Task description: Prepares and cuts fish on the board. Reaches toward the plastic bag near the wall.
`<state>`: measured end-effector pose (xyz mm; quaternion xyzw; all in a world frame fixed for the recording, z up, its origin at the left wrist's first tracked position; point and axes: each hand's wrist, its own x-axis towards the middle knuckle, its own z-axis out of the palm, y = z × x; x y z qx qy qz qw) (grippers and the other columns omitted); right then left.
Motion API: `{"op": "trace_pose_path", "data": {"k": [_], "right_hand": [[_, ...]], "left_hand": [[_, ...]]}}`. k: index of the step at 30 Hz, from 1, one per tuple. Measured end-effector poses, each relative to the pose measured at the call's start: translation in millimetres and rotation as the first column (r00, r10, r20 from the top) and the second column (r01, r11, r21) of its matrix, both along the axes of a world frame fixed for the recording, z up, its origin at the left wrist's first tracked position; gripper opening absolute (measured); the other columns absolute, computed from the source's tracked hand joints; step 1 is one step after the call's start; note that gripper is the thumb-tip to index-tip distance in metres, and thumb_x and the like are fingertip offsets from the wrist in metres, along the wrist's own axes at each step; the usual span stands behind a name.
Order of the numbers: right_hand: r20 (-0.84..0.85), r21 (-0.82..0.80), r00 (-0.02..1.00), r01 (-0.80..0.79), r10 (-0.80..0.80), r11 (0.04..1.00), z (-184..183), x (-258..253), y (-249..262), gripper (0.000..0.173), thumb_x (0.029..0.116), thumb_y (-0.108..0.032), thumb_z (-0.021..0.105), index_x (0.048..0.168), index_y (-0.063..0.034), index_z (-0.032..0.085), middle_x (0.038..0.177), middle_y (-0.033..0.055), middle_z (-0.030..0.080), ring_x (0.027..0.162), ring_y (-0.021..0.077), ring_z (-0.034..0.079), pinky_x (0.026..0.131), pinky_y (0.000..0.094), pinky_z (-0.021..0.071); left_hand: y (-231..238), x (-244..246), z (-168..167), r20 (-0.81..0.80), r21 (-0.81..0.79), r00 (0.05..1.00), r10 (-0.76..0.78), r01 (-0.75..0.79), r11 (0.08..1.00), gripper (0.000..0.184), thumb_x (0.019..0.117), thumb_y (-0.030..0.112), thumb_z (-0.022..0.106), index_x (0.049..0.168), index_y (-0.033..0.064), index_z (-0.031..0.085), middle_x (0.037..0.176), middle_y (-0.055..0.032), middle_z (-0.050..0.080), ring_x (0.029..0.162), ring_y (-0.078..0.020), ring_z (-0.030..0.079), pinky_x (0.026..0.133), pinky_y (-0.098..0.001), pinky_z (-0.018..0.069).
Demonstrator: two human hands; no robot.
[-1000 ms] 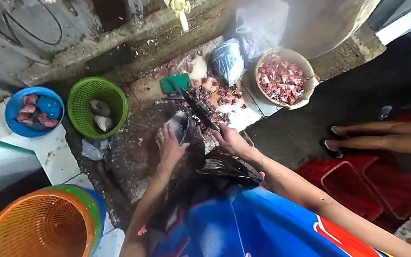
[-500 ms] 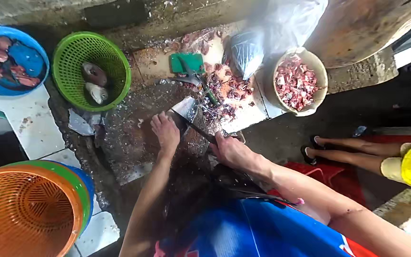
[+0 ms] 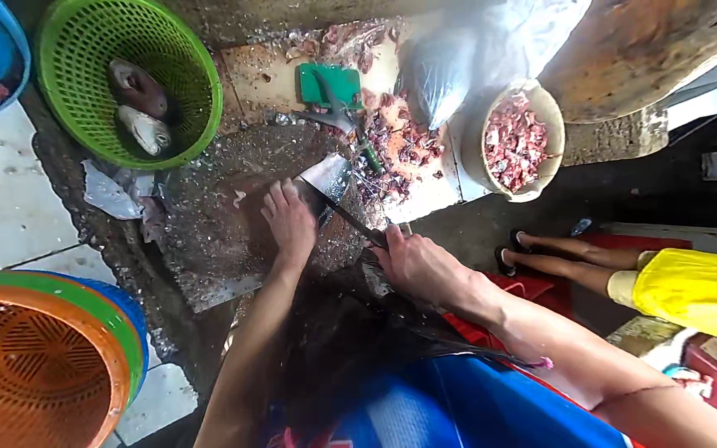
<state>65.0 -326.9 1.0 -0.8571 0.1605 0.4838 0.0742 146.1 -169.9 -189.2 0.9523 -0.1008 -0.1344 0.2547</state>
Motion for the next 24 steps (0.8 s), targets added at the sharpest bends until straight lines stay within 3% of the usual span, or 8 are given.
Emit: {"op": "trace_pose_path", "data": {"k": [4, 8, 10, 12, 14, 17, 21, 24], "right_hand": [[0.038, -0.062, 0.999, 0.0, 0.003, 0.998, -4.8, 2.9, 12.2, 0.05, 0.1099, -0.047, 0.032, 0.131, -0.004, 0.048, 0.099, 0.0202, 0.068, 0.096, 0.0412, 0.072, 0.076, 0.0574, 0.0581], [0.016, -0.072, 1.0, -0.006, 0.007, 0.997, -8.5, 6.3, 14.8, 0.05, 0.1101, -0.047, 0.031, 0.131, -0.0046, 0.047, 0.1, 0.0196, 0.068, 0.096, 0.0409, 0.072, 0.076, 0.057, 0.0583], [0.05, -0.027, 0.998, 0.034, -0.032, 0.999, -31.9, 11.3, 14.4, 0.047, 0.1093, -0.045, 0.033, 0.13, -0.0054, 0.046, 0.097, 0.0183, 0.068, 0.093, 0.04, 0.072, 0.075, 0.0574, 0.0582], [0.183, 0.025, 0.979, 0.082, -0.085, 0.996, -77.3, 13.6, 16.2, 0.046, 0.1078, -0.045, 0.038, 0.131, -0.0062, 0.047, 0.089, 0.0171, 0.069, 0.084, 0.0399, 0.073, 0.069, 0.0588, 0.0588], [0.314, 0.065, 0.945, 0.07, -0.087, 0.995, -114.1, 20.2, 16.0, 0.045, 0.107, -0.045, 0.042, 0.13, -0.0068, 0.048, 0.082, 0.0158, 0.069, 0.076, 0.0387, 0.073, 0.063, 0.0579, 0.0586], [0.345, 0.124, 0.936, 0.036, -0.077, 0.992, -107.0, 18.9, 7.9, 0.043, 0.1082, -0.046, 0.041, 0.127, -0.0078, 0.048, 0.081, 0.0139, 0.068, 0.073, 0.0361, 0.072, 0.062, 0.0558, 0.0591], [0.131, 0.084, 0.99, 0.039, -0.05, 0.996, -50.0, -1.4, -3.8, 0.043, 0.1093, -0.044, 0.035, 0.125, -0.0063, 0.05, 0.092, 0.0158, 0.067, 0.089, 0.037, 0.072, 0.074, 0.0563, 0.0589], [0.18, 0.088, 0.969, 0.158, -0.172, 0.983, -106.8, -17.3, -1.4, 0.048, 0.1071, -0.046, 0.04, 0.132, -0.0058, 0.049, 0.096, 0.0195, 0.07, 0.091, 0.0407, 0.072, 0.076, 0.06, 0.0587]], "left_hand": [[-8.4, -0.3, -6.9, 0.02, 0.096, 1.0, 0.018, -0.02, 0.995, 0.047, 0.1015, 0.014, 0.049, 0.146, -0.0002, 0.044, 0.153, -0.0259, 0.042, 0.135, -0.0484, 0.045, 0.099, -0.0657, 0.0421], [-12.2, 6.3, -8.2, 0.008, 0.165, 0.998, 0.06, -0.06, 0.984, 0.047, 0.0994, 0.018, 0.052, 0.144, 0.0038, 0.049, 0.15, -0.021, 0.047, 0.133, -0.0432, 0.048, 0.1, -0.0619, 0.0416], [-13.9, 5.9, -7.3, -0.009, 0.185, 0.998, 0.066, -0.064, 0.981, 0.047, 0.0987, 0.02, 0.052, 0.143, 0.0033, 0.049, 0.152, -0.0207, 0.045, 0.136, -0.0433, 0.046, 0.1, -0.0627, 0.0406], [-17.0, 1.0, -5.0, -0.029, 0.216, 0.997, 0.067, -0.059, 0.975, 0.047, 0.0995, 0.021, 0.049, 0.143, 0.0042, 0.049, 0.155, -0.0196, 0.043, 0.139, -0.0427, 0.043, 0.102, -0.0641, 0.0399], [-17.2, -4.2, -2.3, 0.005, 0.198, 0.999, 0.042, -0.042, 0.979, 0.044, 0.1063, 0.024, 0.04, 0.142, 0.0008, 0.049, 0.155, -0.0225, 0.041, 0.139, -0.0459, 0.042, 0.1, -0.0681, 0.0406], [-18.6, -4.2, -4.1, 0.032, 0.215, 0.996, 0.079, -0.084, 0.973, 0.044, 0.1076, 0.028, 0.037, 0.142, 0.0044, 0.052, 0.153, -0.0194, 0.046, 0.138, -0.0429, 0.045, 0.102, -0.0676, 0.0393], [-19.3, 0.7, -5.0, 0.029, 0.204, 0.995, 0.096, -0.1, 0.974, 0.045, 0.1086, 0.031, 0.035, 0.143, 0.0067, 0.051, 0.151, -0.0198, 0.047, 0.138, -0.0443, 0.044, 0.102, -0.0692, 0.0379], [-21.5, -2.6, -6.4, 0.046, 0.221, 0.994, 0.096, -0.104, 0.97, 0.046, 0.1091, 0.034, 0.033, 0.141, 0.0075, 0.052, 0.15, -0.0196, 0.046, 0.139, -0.0441, 0.043, 0.101, -0.0696, 0.0386]]}}
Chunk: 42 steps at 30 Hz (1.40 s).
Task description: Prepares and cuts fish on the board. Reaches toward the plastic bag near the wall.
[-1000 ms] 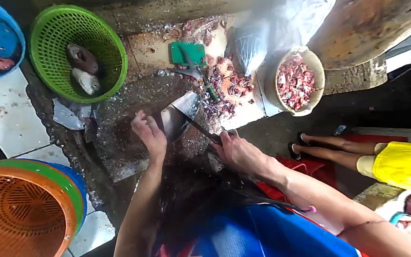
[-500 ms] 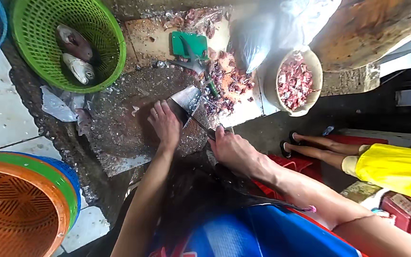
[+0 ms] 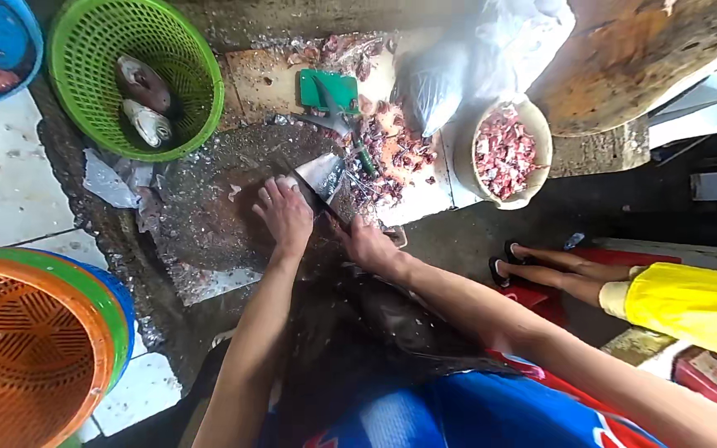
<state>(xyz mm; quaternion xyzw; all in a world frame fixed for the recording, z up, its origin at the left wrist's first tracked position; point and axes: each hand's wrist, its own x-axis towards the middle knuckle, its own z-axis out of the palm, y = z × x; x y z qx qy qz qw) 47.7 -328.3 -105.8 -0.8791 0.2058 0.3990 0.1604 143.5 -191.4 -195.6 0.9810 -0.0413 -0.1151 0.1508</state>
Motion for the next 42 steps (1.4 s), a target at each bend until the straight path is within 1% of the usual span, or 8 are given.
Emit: {"op": "trace_pose_path", "data": {"k": [9, 18, 21, 27, 32, 37, 40, 42], "right_hand": [[0.036, 0.103, 0.999, 0.007, -0.01, 0.995, -4.4, -20.5, -24.2, 0.052, 0.1079, -0.05, 0.037, 0.136, -0.0079, 0.048, 0.103, 0.0192, 0.07, 0.099, 0.039, 0.072, 0.082, 0.0598, 0.0579], [-0.033, 0.121, 0.989, -0.142, 0.147, 0.982, 36.3, -62.7, -88.5, 0.055, 0.1064, -0.054, 0.036, 0.131, -0.0072, 0.051, 0.1, 0.0198, 0.068, 0.096, 0.0407, 0.071, 0.081, 0.0611, 0.057], [0.253, 0.123, 0.963, -0.127, 0.092, 0.984, 41.3, -79.4, -103.3, 0.051, 0.1067, -0.05, 0.039, 0.124, -0.0049, 0.055, 0.081, 0.014, 0.067, 0.077, 0.0335, 0.071, 0.07, 0.0526, 0.058], [0.522, 0.13, 0.849, 0.014, -0.08, 0.991, 26.2, -50.4, -126.2, 0.048, 0.1082, -0.046, 0.037, 0.116, -0.0051, 0.059, 0.073, 0.0081, 0.063, 0.067, 0.024, 0.067, 0.065, 0.0444, 0.0569], [0.563, 0.147, 0.808, 0.108, -0.173, 0.983, 14.1, -53.9, -149.4, 0.049, 0.1077, -0.047, 0.038, 0.115, -0.0048, 0.06, 0.075, 0.0091, 0.063, 0.068, 0.025, 0.066, 0.065, 0.0458, 0.0559], [0.549, 0.206, 0.79, 0.187, -0.272, 0.96, 1.8, -56.8, -164.9, 0.049, 0.1077, -0.048, 0.038, 0.11, -0.0047, 0.061, 0.073, 0.007, 0.06, 0.066, 0.0221, 0.063, 0.064, 0.0435, 0.0529], [0.547, 0.259, 0.786, 0.168, -0.288, 0.951, 1.2, -48.1, -165.4, 0.047, 0.1079, -0.046, 0.04, 0.113, -0.0045, 0.061, 0.075, 0.0069, 0.061, 0.067, 0.0209, 0.063, 0.066, 0.0426, 0.0537], [0.531, 0.28, 0.803, 0.135, -0.27, 0.951, 2.3, -37.1, -162.8, 0.047, 0.1077, -0.047, 0.04, 0.114, -0.0059, 0.061, 0.075, 0.0069, 0.061, 0.067, 0.021, 0.063, 0.067, 0.0433, 0.0543]], "left_hand": [[19.0, 9.7, 23.9, -0.166, -0.433, 0.986, -0.03, -0.045, 0.9, 0.058, 0.0894, 0.032, 0.077, 0.136, 0.0044, 0.056, 0.133, -0.0227, 0.059, 0.126, -0.0434, 0.054, 0.101, -0.0693, 0.0423], [65.2, -10.3, 41.8, -0.305, -0.25, 0.903, 0.304, -0.384, 0.889, 0.068, 0.0979, 0.038, 0.069, 0.149, 0.0022, 0.043, 0.133, -0.0288, 0.06, 0.123, -0.0458, 0.06, 0.103, -0.0657, 0.0476], [49.3, -17.4, 66.9, -0.097, -0.122, 0.97, 0.221, -0.232, 0.965, 0.084, 0.0949, 0.041, 0.072, 0.153, -0.0054, 0.033, 0.155, -0.0389, 0.03, 0.142, -0.0594, 0.03, 0.112, -0.0754, 0.0276], [-63.2, 11.3, 41.7, -0.227, -0.049, 0.956, -0.187, 0.181, 0.982, 0.112, 0.0708, 0.042, 0.092, 0.157, 0.003, 0.034, 0.158, -0.0337, 0.03, 0.144, -0.056, 0.031, 0.112, -0.0686, 0.0354], [-57.3, 48.5, 48.8, -0.464, -0.209, 0.872, -0.153, 0.06, 0.976, 0.081, 0.07, 0.027, 0.09, 0.136, 0.0024, 0.052, 0.114, -0.0251, 0.067, 0.106, -0.0418, 0.067, 0.085, -0.0626, 0.0559], [-44.1, 31.1, 92.4, -0.517, -0.827, 0.807, -0.284, -0.386, 0.409, 0.062, 0.0798, 0.003, 0.073, 0.139, 0.0066, 0.054, 0.106, -0.0137, 0.071, 0.08, -0.0212, 0.069, 0.071, -0.0373, 0.0595], [-33.5, 3.8, 89.2, -0.489, -0.856, 0.839, -0.239, -0.514, -0.055, 0.046, 0.0877, 0.008, 0.058, 0.133, 0.0111, 0.053, 0.118, -0.0091, 0.067, 0.1, -0.0223, 0.069, 0.087, -0.046, 0.0591], [-22.3, -13.0, 65.3, -0.575, -0.813, 0.815, -0.064, -0.579, -0.068, 0.039, 0.0976, 0.008, 0.048, 0.136, 0.0028, 0.047, 0.128, -0.0179, 0.06, 0.111, -0.0326, 0.066, 0.094, -0.0557, 0.0573]]}}
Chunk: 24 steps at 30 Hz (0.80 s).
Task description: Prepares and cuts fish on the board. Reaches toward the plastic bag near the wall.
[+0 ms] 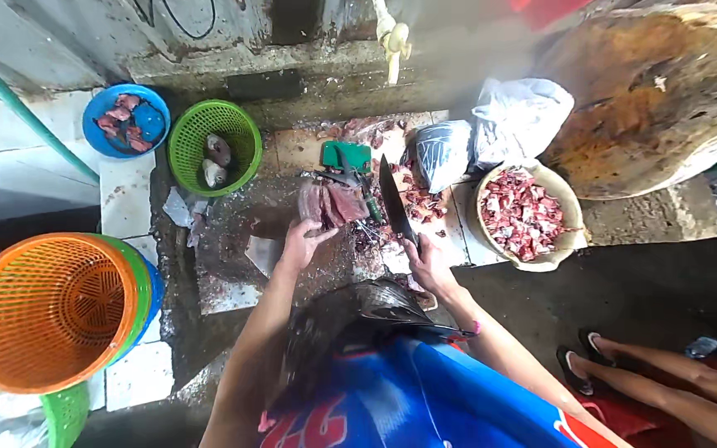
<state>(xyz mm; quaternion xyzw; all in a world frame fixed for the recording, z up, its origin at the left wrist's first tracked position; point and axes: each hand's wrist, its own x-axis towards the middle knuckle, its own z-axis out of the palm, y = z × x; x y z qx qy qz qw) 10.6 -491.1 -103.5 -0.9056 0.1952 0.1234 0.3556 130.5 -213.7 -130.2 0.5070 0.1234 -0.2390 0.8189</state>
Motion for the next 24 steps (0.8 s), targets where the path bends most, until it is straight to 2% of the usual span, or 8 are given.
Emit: {"op": "trace_pose_path", "data": {"k": [2, 6, 11, 14, 16, 18, 20, 24], "right_hand": [[-0.028, 0.012, 0.998, -0.051, 0.052, 0.999, 9.0, 13.9, 7.3, 0.047, 0.1077, -0.048, 0.04, 0.113, -0.0064, 0.06, 0.076, 0.0088, 0.061, 0.068, 0.0235, 0.064, 0.068, 0.0468, 0.0546], [0.248, -0.018, 0.961, -0.123, 0.124, 0.992, 62.7, 34.5, 39.8, 0.046, 0.1067, -0.048, 0.041, 0.122, -0.0074, 0.058, 0.071, 0.0059, 0.061, 0.06, 0.0218, 0.063, 0.057, 0.0468, 0.0549], [0.48, 0.003, 0.852, -0.238, 0.207, 0.971, 37.4, 29.5, 85.9, 0.054, 0.1072, -0.042, 0.038, 0.138, 0.0024, 0.043, 0.069, 0.0062, 0.06, 0.054, 0.0193, 0.062, 0.049, 0.0423, 0.0557], [-0.154, -0.134, 0.923, -0.374, 0.353, 0.918, -31.3, 27.0, 103.3, 0.054, 0.1066, -0.05, 0.042, 0.133, -0.0038, 0.051, 0.091, 0.019, 0.071, 0.085, 0.039, 0.073, 0.074, 0.0601, 0.0589], [-0.288, -0.138, 0.877, -0.436, 0.385, 0.889, -17.5, 42.6, 108.6, 0.054, 0.1067, -0.053, 0.04, 0.127, -0.0064, 0.057, 0.095, 0.0194, 0.071, 0.091, 0.0398, 0.072, 0.077, 0.0607, 0.0582], [-0.096, -0.137, 0.918, -0.394, 0.384, 0.909, 18.3, 42.4, 110.7, 0.051, 0.107, -0.052, 0.043, 0.121, -0.0054, 0.059, 0.081, 0.017, 0.068, 0.073, 0.0357, 0.071, 0.064, 0.0563, 0.0584], [0.173, -0.113, 0.921, -0.334, 0.35, 0.936, 37.9, 38.8, 111.5, 0.047, 0.1076, -0.049, 0.044, 0.128, -0.0071, 0.053, 0.067, 0.0087, 0.061, 0.053, 0.0242, 0.063, 0.047, 0.0465, 0.0542], [0.058, -0.154, 0.929, -0.354, 0.366, 0.922, -15.2, 36.1, 115.5, 0.056, 0.1072, -0.049, 0.042, 0.141, -0.0045, 0.046, 0.08, 0.0149, 0.068, 0.069, 0.0323, 0.071, 0.061, 0.0541, 0.0593]], "left_hand": [[8.2, -13.6, -29.1, -0.053, 0.384, 0.998, 0.041, -0.017, 0.923, 0.034, 0.1011, 0.009, 0.057, 0.13, -0.0083, 0.053, 0.117, -0.0239, 0.067, 0.098, -0.0328, 0.073, 0.085, -0.0497, 0.0636], [19.7, -29.2, -49.0, -0.128, 0.782, 0.98, -0.154, 0.196, 0.591, 0.04, 0.0954, 0.038, 0.071, 0.106, -0.0007, 0.07, 0.098, -0.0169, 0.074, 0.089, -0.0293, 0.073, 0.085, -0.0531, 0.0593], [19.4, -45.1, -43.1, -0.118, 0.678, 0.983, -0.138, 0.182, 0.712, 0.038, 0.0996, 0.037, 0.066, 0.112, 0.0015, 0.068, 0.097, -0.0141, 0.077, 0.079, -0.0253, 0.078, 0.076, -0.0454, 0.0669], [15.6, -49.3, -48.3, -0.14, 0.693, 0.988, -0.066, 0.145, 0.706, 0.035, 0.0994, 0.03, 0.067, 0.113, -0.0017, 0.067, 0.099, -0.0149, 0.076, 0.083, -0.0247, 0.078, 0.078, -0.0449, 0.0667], [18.9, -50.8, -47.2, -0.126, 0.771, 0.989, -0.081, 0.148, 0.619, 0.037, 0.0978, 0.035, 0.068, 0.11, -0.0004, 0.068, 0.098, -0.0169, 0.074, 0.087, -0.0286, 0.075, 0.08, -0.0508, 0.0629], [25.7, -60.5, -42.7, -0.11, 0.815, 0.986, -0.124, 0.161, 0.557, 0.039, 0.0962, 0.037, 0.069, 0.105, -0.0003, 0.07, 0.1, -0.0214, 0.071, 0.094, -0.0369, 0.069, 0.085, -0.0613, 0.0549], [29.0, -67.1, -43.0, -0.122, 0.799, 0.983, -0.138, 0.18, 0.574, 0.038, 0.0972, 0.041, 0.068, 0.103, 0.0037, 0.071, 0.092, -0.0146, 0.075, 0.083, -0.0287, 0.075, 0.079, -0.0544, 0.0628], [28.6, -68.1, -43.4, -0.151, 0.756, 0.986, -0.073, 0.163, 0.634, 0.034, 0.097, 0.034, 0.069, 0.104, 0.0005, 0.07, 0.094, -0.0167, 0.074, 0.083, -0.0283, 0.074, 0.078, -0.0518, 0.0609]]}}
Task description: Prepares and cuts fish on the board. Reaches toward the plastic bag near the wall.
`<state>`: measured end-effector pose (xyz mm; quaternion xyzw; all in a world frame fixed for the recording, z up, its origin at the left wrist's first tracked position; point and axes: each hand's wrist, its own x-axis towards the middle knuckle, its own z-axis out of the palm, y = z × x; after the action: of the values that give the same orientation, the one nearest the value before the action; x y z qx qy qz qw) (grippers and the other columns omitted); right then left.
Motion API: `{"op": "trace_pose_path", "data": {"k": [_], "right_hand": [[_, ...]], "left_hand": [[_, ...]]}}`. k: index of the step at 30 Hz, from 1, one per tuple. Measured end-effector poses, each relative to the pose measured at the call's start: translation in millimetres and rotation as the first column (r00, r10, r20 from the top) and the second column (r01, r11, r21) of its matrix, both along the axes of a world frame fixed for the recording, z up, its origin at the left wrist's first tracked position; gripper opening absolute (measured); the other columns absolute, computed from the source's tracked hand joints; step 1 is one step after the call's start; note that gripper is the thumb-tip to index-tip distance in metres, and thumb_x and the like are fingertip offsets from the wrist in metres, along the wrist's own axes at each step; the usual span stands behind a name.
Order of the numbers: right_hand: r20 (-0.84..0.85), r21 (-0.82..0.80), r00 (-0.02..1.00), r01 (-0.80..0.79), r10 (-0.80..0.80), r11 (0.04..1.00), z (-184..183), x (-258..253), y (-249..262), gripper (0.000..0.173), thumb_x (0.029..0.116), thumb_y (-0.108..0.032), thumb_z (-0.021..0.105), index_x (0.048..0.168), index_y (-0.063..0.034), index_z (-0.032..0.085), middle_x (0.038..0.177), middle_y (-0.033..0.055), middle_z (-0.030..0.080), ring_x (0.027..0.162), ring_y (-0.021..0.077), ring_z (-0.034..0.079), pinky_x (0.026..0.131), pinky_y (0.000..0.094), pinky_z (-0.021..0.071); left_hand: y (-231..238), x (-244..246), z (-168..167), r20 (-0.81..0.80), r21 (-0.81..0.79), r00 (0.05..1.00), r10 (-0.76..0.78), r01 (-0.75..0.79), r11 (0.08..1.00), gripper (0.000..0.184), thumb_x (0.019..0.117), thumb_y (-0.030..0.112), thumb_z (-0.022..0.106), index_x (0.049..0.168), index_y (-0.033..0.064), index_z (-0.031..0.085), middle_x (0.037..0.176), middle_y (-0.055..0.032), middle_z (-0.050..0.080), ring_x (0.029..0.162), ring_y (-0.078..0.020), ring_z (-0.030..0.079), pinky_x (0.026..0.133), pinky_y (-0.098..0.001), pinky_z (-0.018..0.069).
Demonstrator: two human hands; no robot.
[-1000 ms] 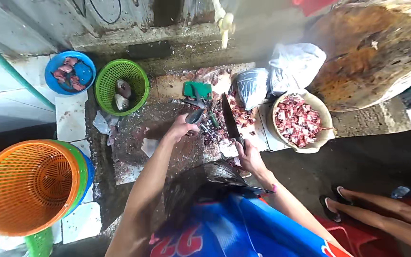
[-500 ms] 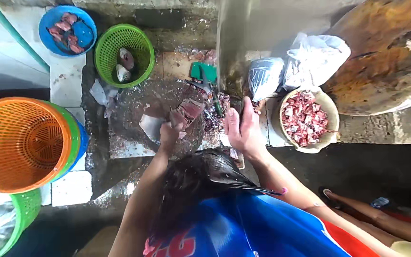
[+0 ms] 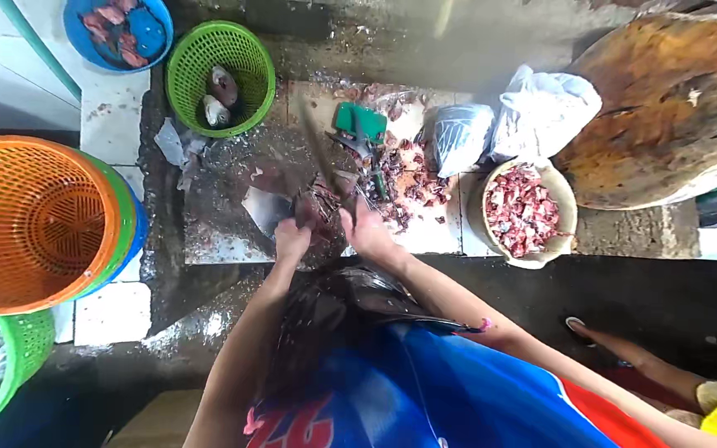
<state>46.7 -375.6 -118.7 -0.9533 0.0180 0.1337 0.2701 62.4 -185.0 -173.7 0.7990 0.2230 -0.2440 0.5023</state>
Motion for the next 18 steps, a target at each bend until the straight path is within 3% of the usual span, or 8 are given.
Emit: {"op": "trace_pose_path", "data": {"k": [3, 7, 8, 10, 12, 15, 17, 18], "right_hand": [[-0.29, -0.039, 0.957, -0.002, -0.01, 0.999, -21.7, 3.0, -4.6, 0.053, 0.1063, -0.053, 0.042, 0.13, -0.0078, 0.057, 0.094, 0.0183, 0.071, 0.089, 0.0378, 0.073, 0.078, 0.0599, 0.0584], [-0.121, 0.079, 0.988, 0.106, -0.096, 0.991, 3.1, -15.9, -19.7, 0.052, 0.1068, -0.051, 0.038, 0.115, -0.0052, 0.061, 0.08, 0.011, 0.066, 0.076, 0.028, 0.069, 0.072, 0.0515, 0.0573], [-0.077, 0.087, 0.989, 0.132, -0.125, 0.987, 6.1, -15.7, -24.3, 0.051, 0.1069, -0.05, 0.039, 0.115, -0.0046, 0.061, 0.078, 0.0101, 0.065, 0.074, 0.0269, 0.068, 0.071, 0.0501, 0.0572], [-0.032, 0.094, 0.983, 0.182, -0.179, 0.979, 4.1, -20.2, -38.8, 0.05, 0.1069, -0.047, 0.041, 0.114, -0.0031, 0.062, 0.078, 0.0105, 0.065, 0.073, 0.0263, 0.067, 0.072, 0.0494, 0.0565], [0.009, 0.094, 0.974, 0.224, -0.225, 0.97, -5.4, -34.8, -63.7, 0.049, 0.1073, -0.043, 0.045, 0.124, -0.0006, 0.063, 0.091, 0.0165, 0.07, 0.085, 0.03, 0.07, 0.082, 0.0529, 0.0575], [0.024, 0.207, 0.984, 0.17, -0.179, 0.963, -1.8, -48.8, -60.7, 0.045, 0.1091, -0.024, 0.047, 0.139, 0.0081, 0.054, 0.119, 0.0316, 0.067, 0.11, 0.042, 0.068, 0.099, 0.0596, 0.0532], [-0.089, 0.214, 0.987, 0.151, -0.134, 0.965, 61.9, -44.5, -25.0, 0.045, 0.109, -0.013, 0.042, 0.14, 0.0195, 0.048, 0.128, 0.0408, 0.06, 0.12, 0.047, 0.063, 0.107, 0.0566, 0.0477], [-0.279, 0.18, 0.939, 0.257, -0.201, 0.95, 117.7, -39.1, 2.0, 0.046, 0.1109, -0.011, 0.038, 0.146, 0.0184, 0.041, 0.141, 0.0375, 0.054, 0.133, 0.0404, 0.056, 0.116, 0.047, 0.0393]], "left_hand": [[-1.6, -0.2, 9.0, 0.006, -0.089, 1.0, -0.002, 0.003, 0.996, 0.037, 0.1007, 0.034, 0.066, 0.117, 0.0001, 0.066, 0.097, -0.0136, 0.077, 0.081, -0.0224, 0.078, 0.078, -0.0419, 0.0676], [-8.8, 6.9, 47.9, 0.243, 0.267, 0.929, -0.28, 0.214, 0.94, 0.051, 0.0972, 0.054, 0.064, 0.112, 0.0055, 0.07, 0.099, -0.0164, 0.073, 0.093, -0.0326, 0.072, 0.085, -0.0581, 0.0575], [-9.7, 12.7, 54.0, 0.278, 0.41, 0.908, -0.315, 0.185, 0.893, 0.056, 0.0954, 0.058, 0.064, 0.123, 0.0095, 0.068, 0.109, -0.0172, 0.073, 0.102, -0.036, 0.071, 0.089, -0.0602, 0.0561], [-5.0, 20.7, 52.9, 0.225, 0.634, 0.906, -0.357, 0.142, 0.76, 0.083, 0.0881, 0.062, 0.07, 0.151, 0.0135, 0.047, 0.143, -0.0263, 0.055, 0.132, -0.0479, 0.052, 0.106, -0.0673, 0.0425], [1.3, 24.6, 40.2, 0.083, 0.664, 0.94, -0.332, 0.196, 0.721, 0.113, 0.0766, 0.058, 0.084, 0.164, 0.0181, 0.024, 0.163, -0.0356, 0.02, 0.148, -0.0593, 0.021, 0.113, -0.0793, 0.02], [20.4, 15.0, 27.0, 0.039, 0.684, 0.952, -0.304, 0.197, 0.702, 0.108, 0.0716, 0.061, 0.083, 0.16, 0.0218, 0.035, 0.164, -0.0331, 0.02, 0.146, -0.0555, 0.029, 0.11, -0.0724, 0.0341], [38.1, 20.3, 16.5, 0.082, 0.637, 0.958, -0.273, 0.161, 0.754, 0.092, 0.0786, 0.056, 0.08, 0.157, 0.0274, 0.042, 0.165, -0.0286, 0.023, 0.143, -0.0516, 0.037, 0.107, -0.0624, 0.046], [47.0, 25.8, 18.4, 0.078, 0.58, 0.967, -0.243, 0.154, 0.8, 0.086, 0.0831, 0.053, 0.078, 0.157, 0.0274, 0.042, 0.166, -0.0275, 0.021, 0.143, -0.0512, 0.038, 0.105, -0.0606, 0.0489]]}}
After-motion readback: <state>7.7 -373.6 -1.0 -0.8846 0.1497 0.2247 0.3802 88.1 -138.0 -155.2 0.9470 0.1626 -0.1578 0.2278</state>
